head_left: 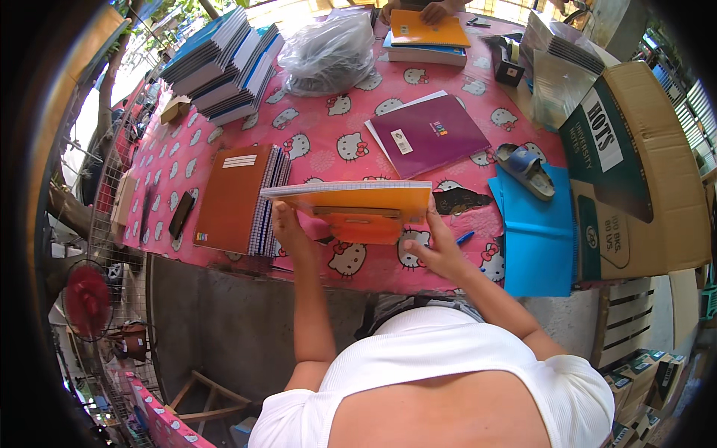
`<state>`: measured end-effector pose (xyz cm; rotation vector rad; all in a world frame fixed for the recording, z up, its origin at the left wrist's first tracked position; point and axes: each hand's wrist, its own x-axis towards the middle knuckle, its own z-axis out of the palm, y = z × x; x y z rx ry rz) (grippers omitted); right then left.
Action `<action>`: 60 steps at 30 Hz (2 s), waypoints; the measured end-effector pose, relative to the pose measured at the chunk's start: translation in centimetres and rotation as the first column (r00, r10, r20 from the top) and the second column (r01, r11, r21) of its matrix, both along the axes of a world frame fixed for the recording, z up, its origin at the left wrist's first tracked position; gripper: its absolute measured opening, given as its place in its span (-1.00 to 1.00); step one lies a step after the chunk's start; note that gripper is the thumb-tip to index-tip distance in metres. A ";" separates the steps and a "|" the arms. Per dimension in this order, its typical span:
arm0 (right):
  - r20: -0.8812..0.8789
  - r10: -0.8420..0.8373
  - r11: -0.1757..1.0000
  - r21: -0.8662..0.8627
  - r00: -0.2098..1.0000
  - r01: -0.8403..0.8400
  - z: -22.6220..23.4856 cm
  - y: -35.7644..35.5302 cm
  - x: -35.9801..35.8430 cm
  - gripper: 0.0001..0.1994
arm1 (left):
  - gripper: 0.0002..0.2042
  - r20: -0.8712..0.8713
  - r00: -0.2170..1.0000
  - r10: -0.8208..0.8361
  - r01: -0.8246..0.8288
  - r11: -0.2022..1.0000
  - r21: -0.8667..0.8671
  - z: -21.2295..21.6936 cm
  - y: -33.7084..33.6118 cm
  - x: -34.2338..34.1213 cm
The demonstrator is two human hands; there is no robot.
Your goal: The person prepares spiral-bound notebooks by inserting plastic spiral coils into pre-punched holes of different colored notebooks and trimming the excess coil.
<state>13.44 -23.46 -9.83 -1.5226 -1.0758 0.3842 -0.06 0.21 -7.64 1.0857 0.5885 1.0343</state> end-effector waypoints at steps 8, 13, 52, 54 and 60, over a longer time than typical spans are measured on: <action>0.657 -0.622 0.173 -0.414 0.425 0.894 2.0 -15.6 16.6 -0.65 | -0.05 -0.082 0.858 0.507 -0.151 0.401 0.903 7.5 -6.3 1.9; 0.724 -0.515 -0.205 -0.623 0.458 0.755 -3.2 -20.8 20.1 -0.73 | -0.24 -0.419 0.721 0.552 0.472 0.051 0.880 8.0 -9.4 5.3; 0.295 -0.253 0.967 0.053 0.922 0.249 11.8 -1.2 5.4 -0.75 | -0.85 -0.360 0.923 0.134 0.309 0.299 0.903 8.4 -7.5 6.9; 0.311 -0.280 0.959 0.041 0.908 0.281 11.8 -0.8 5.8 -0.77 | -0.86 -0.342 0.931 0.127 0.292 0.305 0.906 8.3 -7.5 6.9; 0.290 -0.129 0.992 0.044 0.948 0.121 12.2 0.1 6.2 -0.81 | -0.85 -0.304 0.932 0.197 0.243 0.281 0.928 8.5 -8.1 7.0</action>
